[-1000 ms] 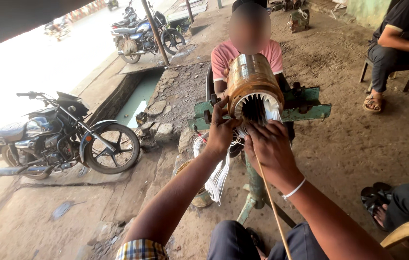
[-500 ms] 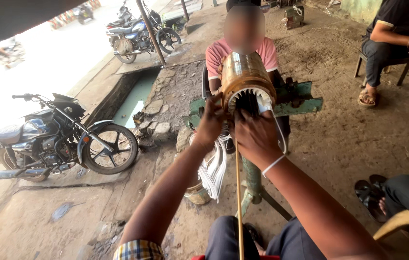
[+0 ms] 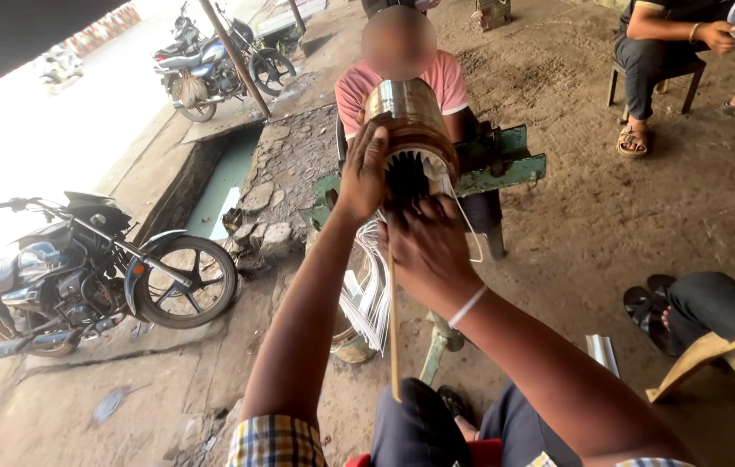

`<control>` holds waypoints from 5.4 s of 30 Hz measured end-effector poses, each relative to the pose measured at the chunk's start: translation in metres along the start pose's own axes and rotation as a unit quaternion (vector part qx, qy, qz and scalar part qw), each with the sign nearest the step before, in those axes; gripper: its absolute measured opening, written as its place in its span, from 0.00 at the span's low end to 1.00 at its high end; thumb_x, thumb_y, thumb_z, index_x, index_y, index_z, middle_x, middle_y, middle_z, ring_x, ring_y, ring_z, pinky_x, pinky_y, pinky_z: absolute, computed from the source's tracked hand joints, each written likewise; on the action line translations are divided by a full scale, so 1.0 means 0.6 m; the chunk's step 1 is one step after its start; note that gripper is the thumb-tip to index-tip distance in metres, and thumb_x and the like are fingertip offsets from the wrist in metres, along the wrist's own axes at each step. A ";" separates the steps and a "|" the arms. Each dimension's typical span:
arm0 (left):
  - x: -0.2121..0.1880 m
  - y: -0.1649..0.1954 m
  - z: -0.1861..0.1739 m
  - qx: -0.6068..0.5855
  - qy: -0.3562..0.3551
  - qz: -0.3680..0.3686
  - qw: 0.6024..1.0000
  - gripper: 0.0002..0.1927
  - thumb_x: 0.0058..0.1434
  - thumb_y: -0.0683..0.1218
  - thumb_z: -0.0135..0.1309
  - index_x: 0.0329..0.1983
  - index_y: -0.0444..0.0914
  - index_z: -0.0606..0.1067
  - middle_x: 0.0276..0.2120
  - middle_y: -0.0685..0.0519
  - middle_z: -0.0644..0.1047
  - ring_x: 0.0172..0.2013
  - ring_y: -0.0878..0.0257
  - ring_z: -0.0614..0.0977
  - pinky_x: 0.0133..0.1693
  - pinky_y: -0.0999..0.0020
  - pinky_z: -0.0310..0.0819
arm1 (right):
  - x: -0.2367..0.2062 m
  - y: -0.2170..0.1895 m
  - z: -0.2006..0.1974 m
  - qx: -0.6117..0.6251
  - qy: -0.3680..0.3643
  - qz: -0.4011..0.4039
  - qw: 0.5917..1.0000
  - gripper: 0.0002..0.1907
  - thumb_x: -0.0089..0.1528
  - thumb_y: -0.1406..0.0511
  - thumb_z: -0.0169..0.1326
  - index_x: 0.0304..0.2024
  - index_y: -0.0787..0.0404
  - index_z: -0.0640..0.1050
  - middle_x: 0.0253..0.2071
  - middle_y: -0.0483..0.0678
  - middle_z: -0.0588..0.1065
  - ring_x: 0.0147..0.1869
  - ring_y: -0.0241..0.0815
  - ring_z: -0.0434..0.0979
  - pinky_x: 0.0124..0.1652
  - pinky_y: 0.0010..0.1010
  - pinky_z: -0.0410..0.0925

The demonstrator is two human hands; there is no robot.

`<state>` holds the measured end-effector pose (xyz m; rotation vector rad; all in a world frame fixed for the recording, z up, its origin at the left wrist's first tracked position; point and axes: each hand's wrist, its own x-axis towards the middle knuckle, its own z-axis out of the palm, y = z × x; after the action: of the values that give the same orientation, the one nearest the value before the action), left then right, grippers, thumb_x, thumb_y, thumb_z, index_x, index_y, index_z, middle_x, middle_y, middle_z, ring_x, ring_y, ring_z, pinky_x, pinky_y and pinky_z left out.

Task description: The person threads white plastic strips into slots around the mouth of a cylindrical drum mounted on a machine, pulls and gathers the strips, and uses a thin stick to press material into the drum while another person steadies the drum.

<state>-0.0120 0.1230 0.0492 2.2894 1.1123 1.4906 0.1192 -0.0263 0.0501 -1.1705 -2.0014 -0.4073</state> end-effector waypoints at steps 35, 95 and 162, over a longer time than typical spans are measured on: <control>-0.008 0.039 0.010 -0.003 0.043 0.046 0.998 0.18 0.71 0.48 0.38 0.56 0.42 0.76 0.52 0.46 0.77 0.57 0.47 0.74 0.62 0.56 0.63 | 0.003 0.023 0.023 -0.006 0.039 -0.013 0.999 0.13 0.56 0.63 0.55 0.39 0.65 0.79 0.35 0.57 0.77 0.41 0.54 0.75 0.48 0.45 0.62; -0.009 0.041 0.048 0.045 0.084 0.029 0.995 0.17 0.71 0.50 0.41 0.57 0.40 0.72 0.56 0.43 0.73 0.60 0.41 0.71 0.62 0.52 0.63 | 0.011 0.082 0.076 0.179 0.297 0.175 0.921 0.16 0.53 0.75 0.65 0.38 0.61 0.72 0.33 0.51 0.78 0.37 0.52 0.81 0.38 0.40 0.72; -0.615 0.074 0.293 -0.226 -0.289 -0.322 0.873 0.07 0.67 0.45 0.56 0.45 0.39 0.79 0.39 0.42 0.79 0.33 0.57 0.81 0.39 0.58 0.75 | -0.630 0.241 0.124 0.426 -0.258 0.375 0.782 0.10 0.67 0.63 0.57 0.37 0.65 0.79 0.26 0.47 0.72 0.27 0.40 0.70 0.26 0.32 0.62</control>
<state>0.0806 -0.1171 -0.2712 1.6181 1.0383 0.6445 0.3147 -0.1313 -0.2962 -1.3748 -1.5751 1.2201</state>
